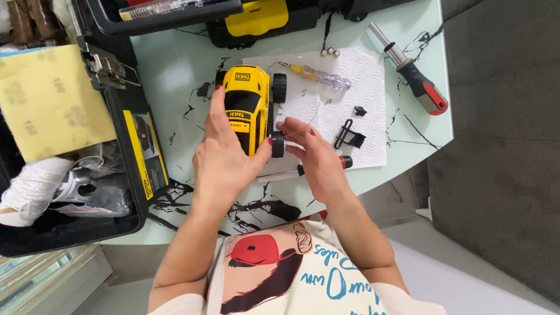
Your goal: Repairing a yellow toy taxi by unscrewing and inspecting the base components.
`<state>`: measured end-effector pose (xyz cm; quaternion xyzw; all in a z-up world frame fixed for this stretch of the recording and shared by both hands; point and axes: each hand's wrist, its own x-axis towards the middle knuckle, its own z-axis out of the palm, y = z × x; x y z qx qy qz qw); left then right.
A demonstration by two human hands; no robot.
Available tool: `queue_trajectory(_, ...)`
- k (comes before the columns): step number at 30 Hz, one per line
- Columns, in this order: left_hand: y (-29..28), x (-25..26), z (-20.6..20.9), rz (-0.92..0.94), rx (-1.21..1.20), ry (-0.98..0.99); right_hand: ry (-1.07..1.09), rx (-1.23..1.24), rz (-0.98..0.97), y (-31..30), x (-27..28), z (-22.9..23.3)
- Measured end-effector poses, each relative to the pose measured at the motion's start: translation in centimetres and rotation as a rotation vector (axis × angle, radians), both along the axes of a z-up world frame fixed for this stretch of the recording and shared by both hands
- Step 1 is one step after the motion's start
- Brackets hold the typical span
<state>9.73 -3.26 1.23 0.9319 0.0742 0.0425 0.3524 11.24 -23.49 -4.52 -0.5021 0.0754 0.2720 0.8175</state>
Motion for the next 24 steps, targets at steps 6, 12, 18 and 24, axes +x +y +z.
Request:
queue_trajectory(6,1.3,0.1,0.3,0.042,-0.076,0.101,-0.035,-0.181,0.129,1.9,1.1,1.6)
queue_trajectory(12,3.3,0.4,1.1,0.107,-0.203,0.19,-0.042,0.079,0.17,2.5,1.3,-0.5)
queue_trajectory(18,5.8,-0.3,-0.4,0.061,-0.412,0.116,0.152,0.177,0.005,4.1,1.4,-1.8)
queue_trajectory(24,6.2,-1.1,0.5,0.001,-0.599,0.126,0.265,0.292,0.068,6.0,0.9,-1.8)
